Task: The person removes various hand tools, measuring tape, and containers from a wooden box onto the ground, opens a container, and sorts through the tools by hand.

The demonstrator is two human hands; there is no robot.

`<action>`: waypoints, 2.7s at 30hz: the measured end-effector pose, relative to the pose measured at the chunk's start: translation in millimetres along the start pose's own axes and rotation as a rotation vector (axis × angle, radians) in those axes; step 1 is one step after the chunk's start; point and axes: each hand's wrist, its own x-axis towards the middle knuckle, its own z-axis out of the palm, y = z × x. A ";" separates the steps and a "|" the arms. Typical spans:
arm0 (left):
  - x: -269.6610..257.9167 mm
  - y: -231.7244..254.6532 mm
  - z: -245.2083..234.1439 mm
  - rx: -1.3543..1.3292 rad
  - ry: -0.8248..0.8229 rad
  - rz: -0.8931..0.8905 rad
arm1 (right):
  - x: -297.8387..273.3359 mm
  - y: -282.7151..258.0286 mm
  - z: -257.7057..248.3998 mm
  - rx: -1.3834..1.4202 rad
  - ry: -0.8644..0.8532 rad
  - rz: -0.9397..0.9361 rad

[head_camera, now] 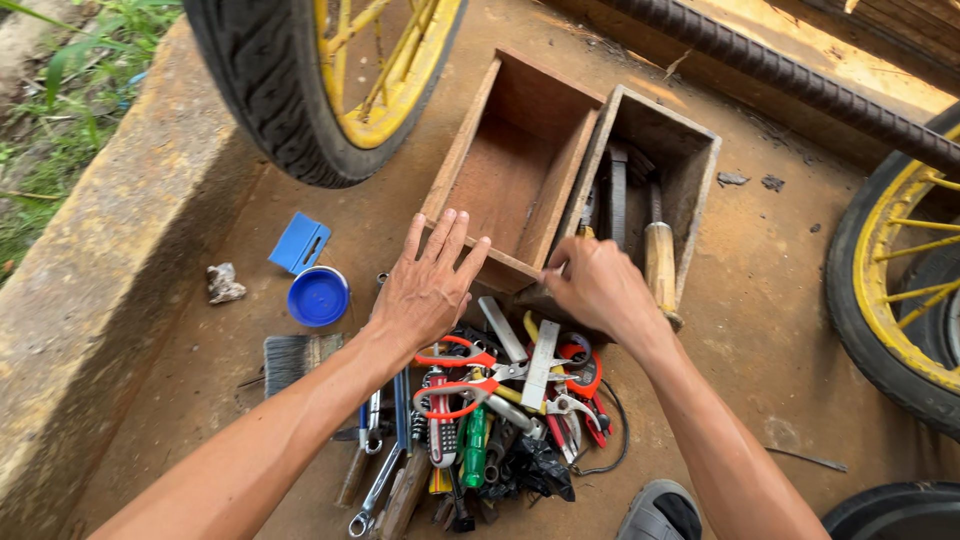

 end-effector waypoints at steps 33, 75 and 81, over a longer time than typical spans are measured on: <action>-45.7 -19.1 19.8 -0.197 -0.415 -0.015 | 35.0 1.6 155.2 -0.375 -0.114 -0.056; 25.1 -57.3 -15.2 -0.337 0.077 -0.264 | 78.0 -46.8 12.8 0.604 0.222 0.016; 23.3 -62.8 -1.3 -0.299 0.128 -0.211 | 120.5 -44.4 31.5 0.566 0.162 0.026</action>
